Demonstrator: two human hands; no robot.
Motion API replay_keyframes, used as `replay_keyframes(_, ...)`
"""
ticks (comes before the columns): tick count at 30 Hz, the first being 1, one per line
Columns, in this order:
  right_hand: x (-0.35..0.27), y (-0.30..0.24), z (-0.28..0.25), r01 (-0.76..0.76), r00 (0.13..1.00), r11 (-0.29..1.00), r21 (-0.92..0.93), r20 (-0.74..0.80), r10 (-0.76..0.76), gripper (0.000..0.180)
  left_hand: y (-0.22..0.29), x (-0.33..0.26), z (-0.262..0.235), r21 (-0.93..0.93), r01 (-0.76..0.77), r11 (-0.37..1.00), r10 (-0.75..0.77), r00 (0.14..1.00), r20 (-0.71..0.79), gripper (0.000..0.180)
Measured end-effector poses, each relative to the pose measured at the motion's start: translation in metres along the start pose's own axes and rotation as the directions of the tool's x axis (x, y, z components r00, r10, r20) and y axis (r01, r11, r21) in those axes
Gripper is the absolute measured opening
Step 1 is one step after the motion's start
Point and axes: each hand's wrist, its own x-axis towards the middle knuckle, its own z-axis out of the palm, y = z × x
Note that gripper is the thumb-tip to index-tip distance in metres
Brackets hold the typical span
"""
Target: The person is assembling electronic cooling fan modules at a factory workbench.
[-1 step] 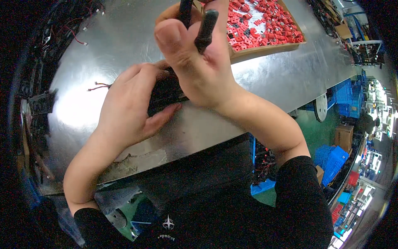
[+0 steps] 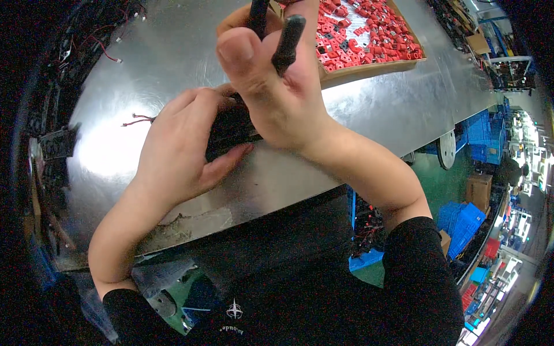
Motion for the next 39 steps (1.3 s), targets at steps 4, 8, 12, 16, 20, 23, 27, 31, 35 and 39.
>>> replay_keyframes(4, -0.001, 0.002, 0.001, 0.040, 0.999, 0.999, 0.001, 0.016, -0.040, 0.102, 0.000, 0.000, -0.002, 0.007, -0.002, 1.000, 0.002, 1.000, 0.025, 0.054)
replay_keyframes(8, -0.001, 0.000, 0.002, 0.031, 0.999, 0.999, -0.014, 0.017, -0.031, 0.105, -0.001, 0.000, 0.001, 0.003, -0.006, 1.000, 0.006, 1.000, -0.006, 0.052)
replay_keyframes(12, -0.002, -0.001, 0.002, 0.012, 1.000, 1.000, -0.026, 0.027, -0.011, 0.097, -0.001, -0.001, 0.002, 0.001, 0.001, 1.000, -0.001, 1.000, 0.000, 0.051)
replay_keyframes(16, -0.004, -0.004, 0.002, -0.061, 0.998, 0.998, 0.014, 0.033, 0.060, 0.092, 0.001, 0.000, -0.002, 0.010, 0.004, 1.000, -0.004, 1.000, 0.021, 0.054)
replay_keyframes(20, -0.006, -0.003, 0.001, -0.144, 0.989, 0.988, 0.057, 0.052, 0.141, 0.089, 0.004, -0.006, 0.005, 0.105, 0.001, 0.994, 0.002, 1.000, -0.029, 0.058)
replay_keyframes(23, 0.035, 0.046, -0.032, 0.099, 0.895, 0.947, 0.304, 0.388, -0.218, 0.086, 0.012, -0.006, 0.007, 0.288, 0.041, 0.957, -0.017, 0.996, -0.087, 0.059)
replay_keyframes(27, 0.021, 0.020, -0.013, -0.004, 0.832, 0.935, 0.355, 0.520, -0.194, 0.088, -0.003, -0.014, 0.005, 0.298, 0.112, 0.948, -0.108, 0.994, -0.030, 0.059)
replay_keyframes(31, 0.010, 0.002, -0.016, -0.304, 0.866, 0.941, 0.148, 0.455, 0.208, 0.087, -0.027, -0.006, 0.002, 0.215, -0.010, 0.977, 0.010, 1.000, 0.000, 0.060)
replay_keyframes(35, 0.015, 0.008, -0.030, -0.452, 0.751, 0.850, 0.269, 0.629, 0.200, 0.084, -0.038, -0.003, -0.004, 0.169, -0.152, 0.974, 0.144, 0.988, 0.055, 0.062)
replay_keyframes(39, 0.020, 0.014, -0.036, -0.570, 0.700, 0.756, 0.323, 0.672, 0.241, 0.082, -0.044, -0.001, -0.003, 0.144, -0.255, 0.956, 0.249, 0.967, 0.061, 0.062)
